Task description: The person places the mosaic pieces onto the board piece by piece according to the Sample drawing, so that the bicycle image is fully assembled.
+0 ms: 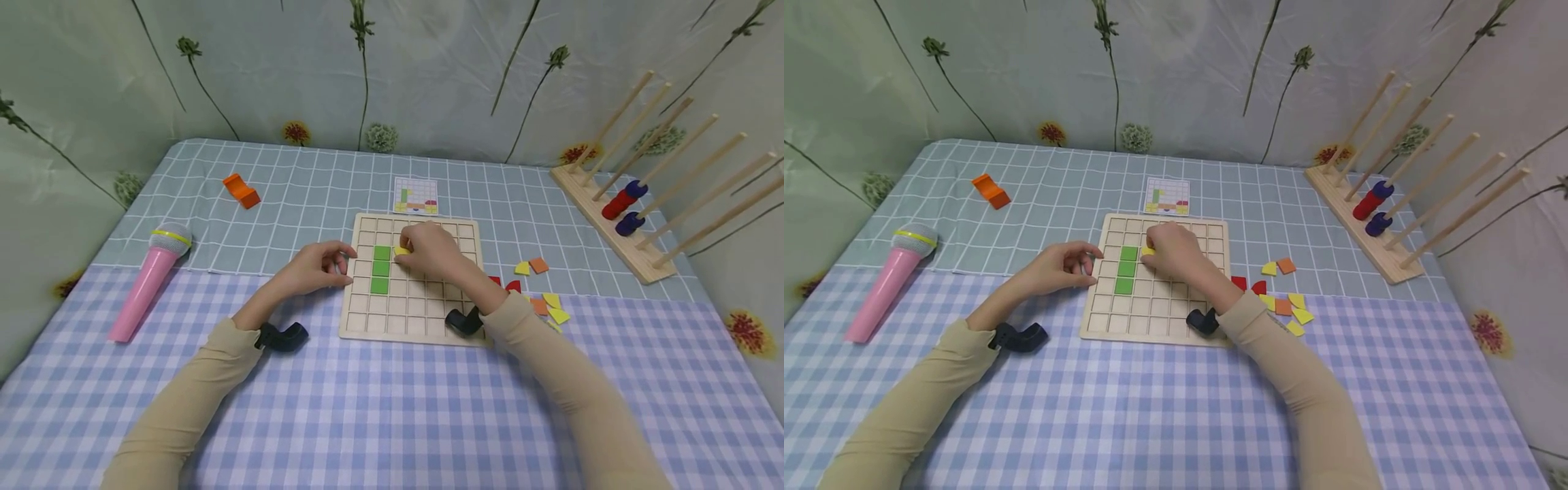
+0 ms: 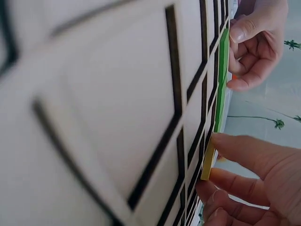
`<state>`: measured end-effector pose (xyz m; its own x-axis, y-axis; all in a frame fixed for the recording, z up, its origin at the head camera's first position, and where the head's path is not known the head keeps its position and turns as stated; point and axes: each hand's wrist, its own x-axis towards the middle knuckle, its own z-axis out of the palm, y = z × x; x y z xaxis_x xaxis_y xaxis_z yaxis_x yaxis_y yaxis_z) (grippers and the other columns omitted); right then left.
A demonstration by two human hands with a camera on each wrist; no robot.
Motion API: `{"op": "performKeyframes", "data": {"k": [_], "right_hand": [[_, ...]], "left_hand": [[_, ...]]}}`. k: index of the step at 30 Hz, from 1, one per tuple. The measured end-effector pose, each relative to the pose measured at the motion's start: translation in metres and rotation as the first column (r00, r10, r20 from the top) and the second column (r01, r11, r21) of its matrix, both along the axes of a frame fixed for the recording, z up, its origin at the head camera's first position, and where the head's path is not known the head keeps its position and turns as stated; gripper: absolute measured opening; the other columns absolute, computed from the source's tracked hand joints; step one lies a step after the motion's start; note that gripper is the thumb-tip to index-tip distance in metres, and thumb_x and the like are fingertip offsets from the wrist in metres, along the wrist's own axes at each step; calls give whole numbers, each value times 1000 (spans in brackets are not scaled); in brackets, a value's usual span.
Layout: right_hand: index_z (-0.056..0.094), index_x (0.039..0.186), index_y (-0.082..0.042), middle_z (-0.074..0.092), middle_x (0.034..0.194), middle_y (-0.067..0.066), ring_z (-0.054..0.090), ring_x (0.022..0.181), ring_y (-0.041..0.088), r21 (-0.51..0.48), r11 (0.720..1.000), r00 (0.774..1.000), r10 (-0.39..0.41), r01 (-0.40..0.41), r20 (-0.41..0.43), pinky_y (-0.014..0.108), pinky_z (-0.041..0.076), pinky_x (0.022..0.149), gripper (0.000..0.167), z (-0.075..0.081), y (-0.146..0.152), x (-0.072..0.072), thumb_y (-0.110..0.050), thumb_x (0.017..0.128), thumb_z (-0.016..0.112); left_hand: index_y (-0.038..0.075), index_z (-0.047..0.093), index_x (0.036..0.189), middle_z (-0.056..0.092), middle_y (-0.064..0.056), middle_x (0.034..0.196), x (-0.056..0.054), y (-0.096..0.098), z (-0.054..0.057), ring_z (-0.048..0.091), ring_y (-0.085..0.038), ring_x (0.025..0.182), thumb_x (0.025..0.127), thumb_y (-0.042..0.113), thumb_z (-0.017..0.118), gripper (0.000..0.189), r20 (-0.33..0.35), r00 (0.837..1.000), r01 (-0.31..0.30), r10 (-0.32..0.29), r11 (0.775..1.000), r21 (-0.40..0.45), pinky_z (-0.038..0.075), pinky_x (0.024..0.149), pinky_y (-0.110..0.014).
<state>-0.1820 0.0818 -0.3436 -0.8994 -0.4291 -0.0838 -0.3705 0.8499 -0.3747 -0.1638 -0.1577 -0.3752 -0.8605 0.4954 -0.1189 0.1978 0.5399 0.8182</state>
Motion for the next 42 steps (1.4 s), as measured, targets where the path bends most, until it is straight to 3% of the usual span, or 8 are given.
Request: {"op": "performKeyframes", "data": {"k": [6,11,18,24,31,36,42], "right_hand": [[66,89,-6,67,84,5,55,73,17,-15,1000,1000,-10,10,4,29,45,67,22,1,-3,-1,-26,81,70],[70,96,-3,67,82,8,55,74,16,-49,999,1000,17,-16,24,30,48,73,22,0,-4,1,-19,81,70],[69,104,0,69,89,12,56,80,19,-60,997,999,53,-53,-3,32,50,78,24,0,-1,5,-9,82,65],[69,105,2,71,96,14,62,87,21,-111,993,998,53,-49,27,33,51,82,26,1,4,7,-4,80,63],[67,108,2,71,99,15,64,83,20,-155,987,996,55,-43,76,31,51,77,29,7,10,12,-3,80,62],[68,107,2,71,97,14,63,77,18,-162,985,997,62,-52,54,26,49,70,26,12,19,18,-5,84,59],[68,108,0,71,96,14,59,69,17,-125,992,999,11,-6,36,25,46,63,25,16,46,26,-10,86,62]], "left_hand": [[4,57,115,59,-7,84,0,0,1,47,-8,60,78,8,72,40,-8,1000,-4,4,1000,-7,39,56,-20],[3,57,116,59,-8,85,0,0,1,47,-9,60,79,8,72,40,-11,1000,1,-1,1000,-9,39,56,-20],[3,57,116,59,-8,84,0,-1,0,46,-8,59,79,9,72,40,-11,1000,1,-1,1000,-5,39,56,-20],[1,57,116,59,-10,84,-1,-1,0,47,-7,58,79,8,72,40,-20,1000,13,-13,1000,8,39,55,-20],[1,56,116,59,-9,84,-3,0,-1,47,-7,58,80,8,71,40,-24,1000,12,-12,1000,6,39,55,-20],[1,56,116,59,-9,84,-1,0,0,47,-8,58,79,7,71,41,-25,1000,9,-9,1000,0,39,55,-20],[1,56,117,59,-8,84,-1,1,2,47,-8,59,79,7,71,41,-20,1000,5,-6,1000,-13,40,56,-20]]}}
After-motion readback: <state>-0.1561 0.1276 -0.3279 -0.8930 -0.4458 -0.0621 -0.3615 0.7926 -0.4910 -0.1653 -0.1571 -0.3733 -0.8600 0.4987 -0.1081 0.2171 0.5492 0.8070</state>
